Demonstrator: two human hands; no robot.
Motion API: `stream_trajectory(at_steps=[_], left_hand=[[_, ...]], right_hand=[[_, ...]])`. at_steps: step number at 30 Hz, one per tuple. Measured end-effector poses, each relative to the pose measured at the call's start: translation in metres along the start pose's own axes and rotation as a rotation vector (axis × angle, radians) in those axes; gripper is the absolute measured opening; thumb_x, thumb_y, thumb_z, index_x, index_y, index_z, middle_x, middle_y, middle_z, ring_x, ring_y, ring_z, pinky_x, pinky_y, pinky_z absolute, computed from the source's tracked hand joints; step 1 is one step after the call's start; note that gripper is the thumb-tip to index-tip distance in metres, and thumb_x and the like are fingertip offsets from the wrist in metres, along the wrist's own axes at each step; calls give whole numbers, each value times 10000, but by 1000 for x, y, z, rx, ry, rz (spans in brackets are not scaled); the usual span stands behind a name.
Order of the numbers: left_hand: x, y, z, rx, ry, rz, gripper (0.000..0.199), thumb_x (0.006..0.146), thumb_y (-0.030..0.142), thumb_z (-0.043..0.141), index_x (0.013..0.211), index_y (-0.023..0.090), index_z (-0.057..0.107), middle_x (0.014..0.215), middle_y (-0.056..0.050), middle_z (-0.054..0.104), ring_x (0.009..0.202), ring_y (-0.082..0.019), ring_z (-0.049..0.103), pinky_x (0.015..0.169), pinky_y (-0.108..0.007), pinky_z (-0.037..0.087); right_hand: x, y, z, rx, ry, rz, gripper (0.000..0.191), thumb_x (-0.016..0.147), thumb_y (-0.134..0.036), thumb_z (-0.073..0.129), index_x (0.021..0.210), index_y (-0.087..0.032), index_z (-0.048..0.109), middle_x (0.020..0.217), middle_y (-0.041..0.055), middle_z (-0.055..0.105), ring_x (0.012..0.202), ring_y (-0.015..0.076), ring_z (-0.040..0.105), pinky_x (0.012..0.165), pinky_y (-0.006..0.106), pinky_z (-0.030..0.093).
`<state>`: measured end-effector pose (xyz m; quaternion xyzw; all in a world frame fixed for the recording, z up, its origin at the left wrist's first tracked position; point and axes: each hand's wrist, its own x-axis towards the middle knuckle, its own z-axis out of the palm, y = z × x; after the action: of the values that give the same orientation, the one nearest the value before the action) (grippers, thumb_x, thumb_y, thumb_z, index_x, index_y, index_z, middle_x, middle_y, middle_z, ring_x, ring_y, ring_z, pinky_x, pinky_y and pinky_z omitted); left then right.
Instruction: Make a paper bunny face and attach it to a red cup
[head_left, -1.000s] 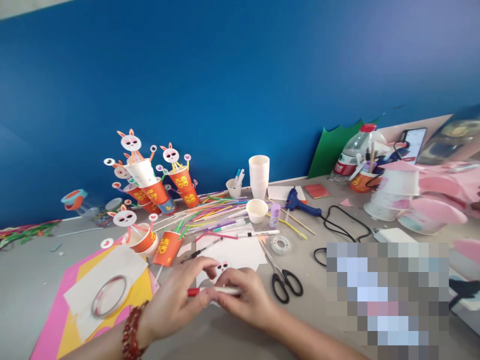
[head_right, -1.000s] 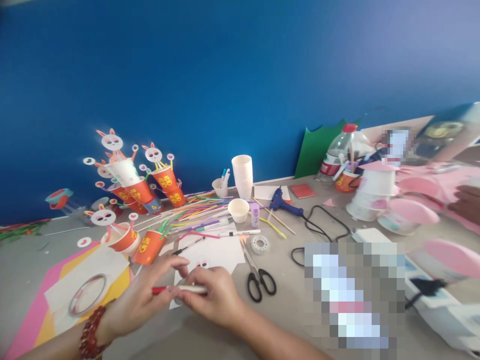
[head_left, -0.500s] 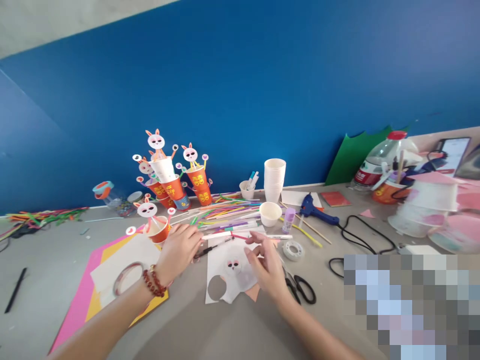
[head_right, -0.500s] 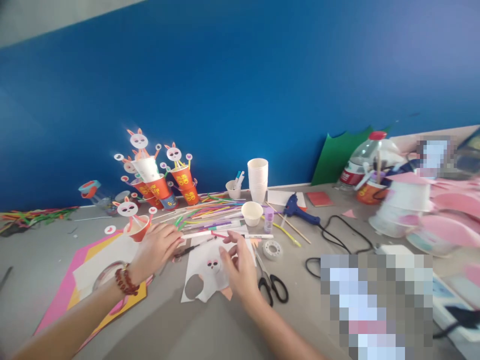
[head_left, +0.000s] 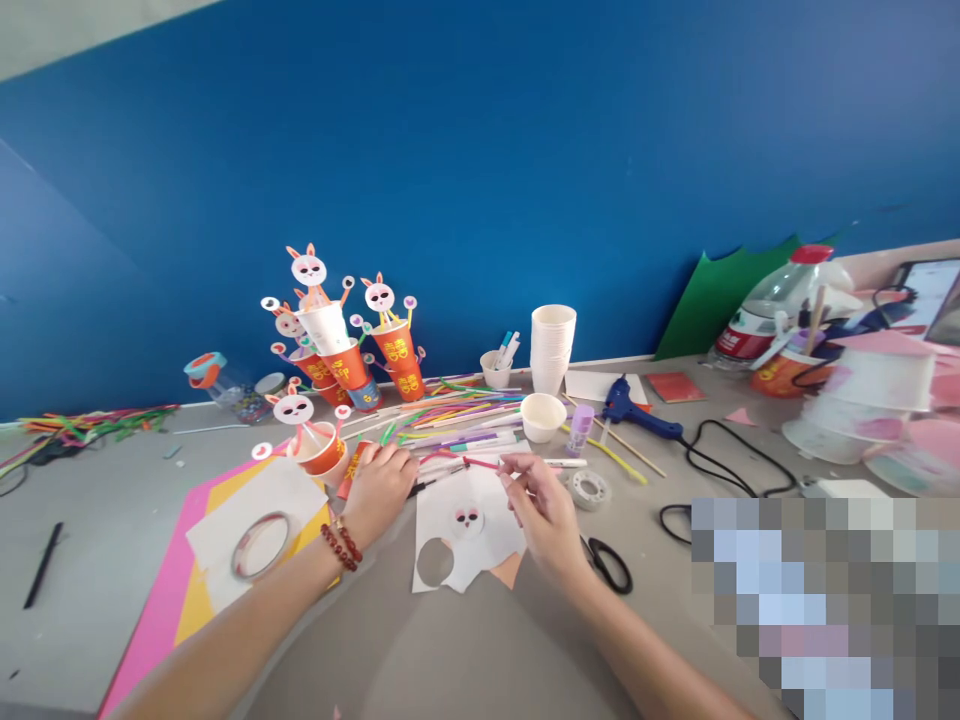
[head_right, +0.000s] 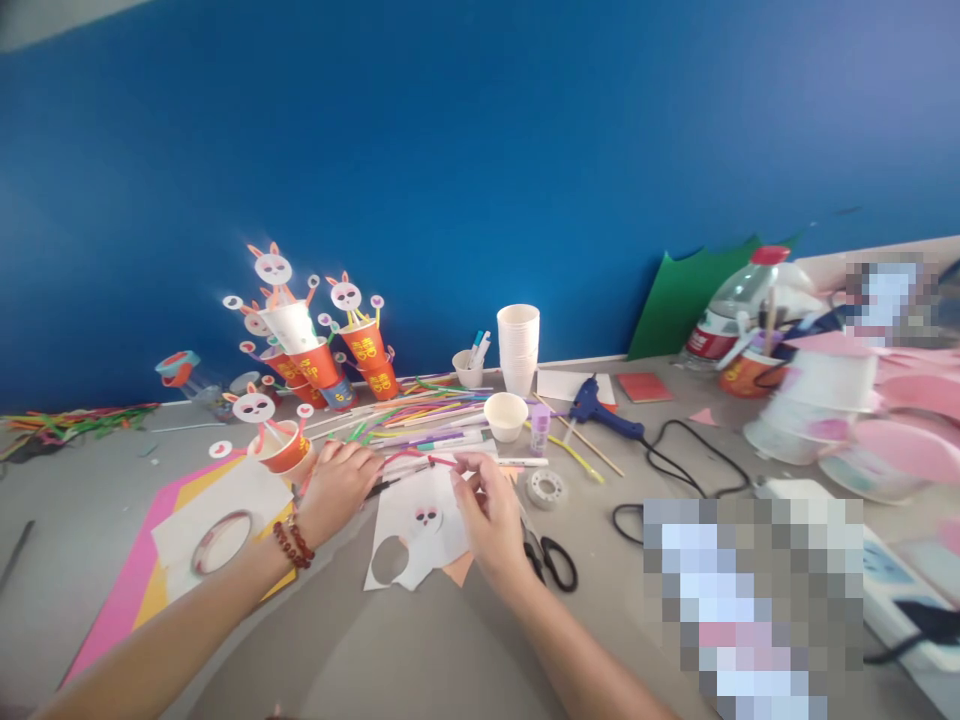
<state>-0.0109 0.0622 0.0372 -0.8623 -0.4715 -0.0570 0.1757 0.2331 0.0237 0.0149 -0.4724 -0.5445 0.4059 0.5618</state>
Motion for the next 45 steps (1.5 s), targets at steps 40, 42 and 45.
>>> stream_trajectory(at_steps=[40, 42, 45], left_hand=[[-13, 34, 11, -424, 20, -116, 178, 947, 282, 512, 1087, 203, 588, 1120, -85, 610, 1046, -261, 545, 895, -411, 419], [-10, 26, 8, -262, 13, -168, 185, 945, 216, 485, 1093, 197, 596, 1132, -93, 614, 1051, -274, 537, 878, -424, 415], [-7, 19, 8, -85, -23, -178, 223, 926, 143, 476, 1100, 186, 608, 1123, -106, 627, 1060, -288, 536, 879, -439, 411]], right_hand=[[1, 11, 3, -750, -453, -121, 124, 862, -130, 592, 963, -186, 637, 981, 74, 665, 907, 247, 637, 768, 344, 496], [1, 12, 4, -757, -447, -114, 121, 867, -136, 591, 965, -189, 639, 987, 74, 666, 908, 248, 637, 765, 344, 493], [1, 14, 4, -762, -451, -109, 123, 865, -131, 589, 961, -191, 638, 994, 73, 663, 900, 242, 636, 753, 336, 486]])
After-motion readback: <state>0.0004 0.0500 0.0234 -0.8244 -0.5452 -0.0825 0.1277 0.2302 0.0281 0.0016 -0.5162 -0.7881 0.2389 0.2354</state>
